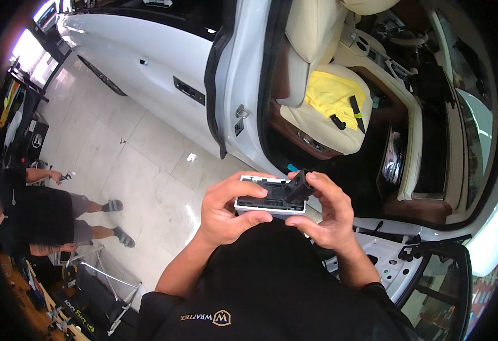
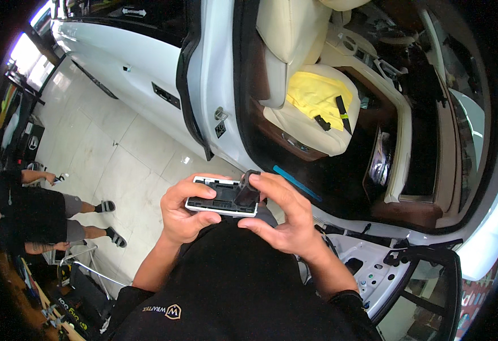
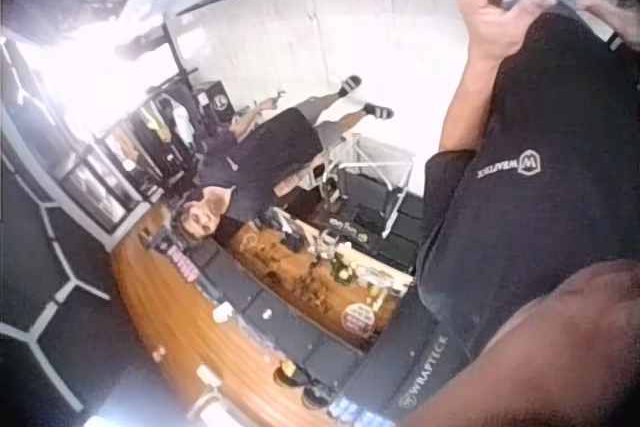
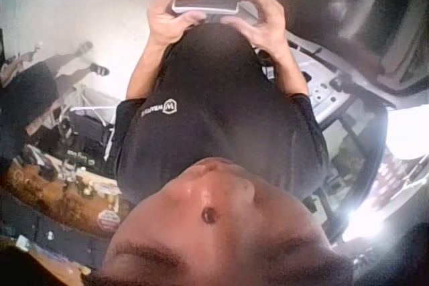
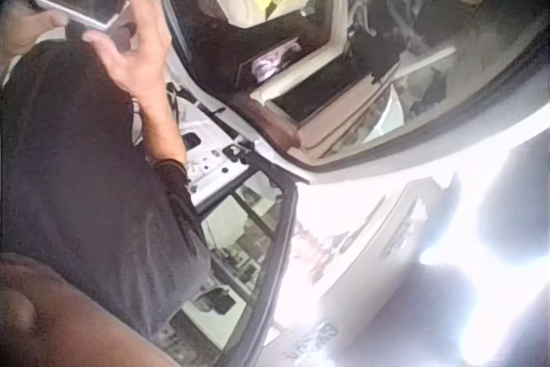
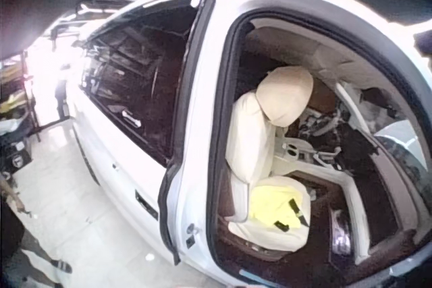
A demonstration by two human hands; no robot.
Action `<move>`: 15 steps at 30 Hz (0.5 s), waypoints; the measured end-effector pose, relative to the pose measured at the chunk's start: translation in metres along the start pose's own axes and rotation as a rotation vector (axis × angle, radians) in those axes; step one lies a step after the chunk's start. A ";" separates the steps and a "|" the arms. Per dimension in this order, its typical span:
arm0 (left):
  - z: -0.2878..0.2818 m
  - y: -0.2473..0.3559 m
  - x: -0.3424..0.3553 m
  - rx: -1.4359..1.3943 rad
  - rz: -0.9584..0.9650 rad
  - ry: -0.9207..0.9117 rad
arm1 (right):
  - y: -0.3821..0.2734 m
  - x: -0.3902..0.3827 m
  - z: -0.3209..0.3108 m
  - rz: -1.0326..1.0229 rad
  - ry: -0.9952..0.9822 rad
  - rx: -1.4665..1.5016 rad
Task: The person handles a white car door handle and a black plastic clip, repeatedly assembling and disassembling them by hand. The person tests the fit of the handle against the car door opening and continues to manipulate the components without completing the installation.
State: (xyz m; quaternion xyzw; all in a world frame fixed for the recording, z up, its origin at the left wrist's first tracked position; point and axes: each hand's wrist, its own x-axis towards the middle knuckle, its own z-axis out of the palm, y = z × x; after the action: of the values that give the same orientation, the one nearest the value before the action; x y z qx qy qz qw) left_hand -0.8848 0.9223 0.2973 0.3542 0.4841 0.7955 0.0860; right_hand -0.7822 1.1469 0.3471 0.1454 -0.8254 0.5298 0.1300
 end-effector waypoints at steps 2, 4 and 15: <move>0.003 0.001 0.001 0.017 0.006 -0.010 | 0.000 -0.003 0.011 -0.097 0.104 -0.006; 0.007 0.004 0.002 0.014 0.012 -0.006 | 0.002 -0.007 0.020 -0.231 0.224 -0.060; 0.004 0.017 0.003 0.102 0.198 -0.050 | -0.016 -0.007 0.020 -0.294 0.185 -0.100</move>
State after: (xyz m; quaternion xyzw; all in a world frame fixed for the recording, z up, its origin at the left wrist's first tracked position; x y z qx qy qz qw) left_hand -0.8804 0.9180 0.3138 0.4237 0.4842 0.7656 0.0011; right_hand -0.7705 1.1229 0.3498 0.2085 -0.8050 0.4745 0.2886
